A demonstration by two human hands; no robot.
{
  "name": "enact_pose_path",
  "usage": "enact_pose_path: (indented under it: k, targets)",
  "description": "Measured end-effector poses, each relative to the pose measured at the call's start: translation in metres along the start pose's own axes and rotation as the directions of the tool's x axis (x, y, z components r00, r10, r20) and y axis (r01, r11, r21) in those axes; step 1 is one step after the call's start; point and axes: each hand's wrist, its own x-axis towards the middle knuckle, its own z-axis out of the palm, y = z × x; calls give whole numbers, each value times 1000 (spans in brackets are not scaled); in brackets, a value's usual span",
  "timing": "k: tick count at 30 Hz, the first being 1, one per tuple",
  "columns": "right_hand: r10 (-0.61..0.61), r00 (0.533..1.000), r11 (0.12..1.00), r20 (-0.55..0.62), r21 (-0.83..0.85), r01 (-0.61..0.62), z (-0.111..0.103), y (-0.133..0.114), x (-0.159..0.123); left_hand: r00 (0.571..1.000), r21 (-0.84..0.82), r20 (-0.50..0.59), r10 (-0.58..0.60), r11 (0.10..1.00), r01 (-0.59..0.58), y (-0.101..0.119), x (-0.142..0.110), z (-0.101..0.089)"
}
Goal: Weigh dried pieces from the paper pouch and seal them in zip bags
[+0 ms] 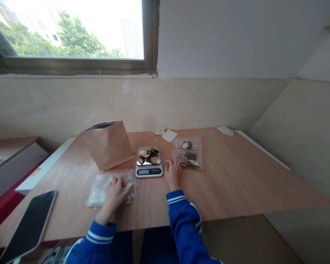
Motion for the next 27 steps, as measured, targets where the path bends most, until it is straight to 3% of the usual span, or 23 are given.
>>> enact_pose_path:
  k: [5, 9, 13, 16, 19, 22, 24, 27]
  targets:
    - [21, 1000, 1000, 2, -6, -21, -3, -2, -2, 993, 101, 111, 33, 994, -44, 8, -8, -10]
    - [47, 997, 998, -63, 42, -45, -11, -7, 0, 989, 122, 139, 41, 991, -59, 12, -9, -13]
    - [-56, 992, 957, -111, 279, 85, -32, -34, -7, 993, 32, 95, 71, 997, -74, 9, -11, -13]
    - [-159, 987, 830, -21, 539, 145, -49, -71, -24, 972, -95, 41, 230, 970, -226, 5, -20, -14]
    - [-128, 957, 673, 262, 731, -110, -56, -110, -40, 897, -177, -58, 438, 880, -441, 5, -34, -16]
    - [-169, 830, 487, 531, 777, -399, -55, -131, -45, 805, -167, -145, 576, 787, -593, 7, -42, -16]
    - [-232, 755, 396, 613, 768, -503, -54, -136, -43, 752, -141, -191, 631, 740, -657, 8, -43, -13]
    - [-263, 721, 381, 641, 756, -532, -59, -135, -40, 726, -108, -243, 643, 726, -679, 8, -39, -9]
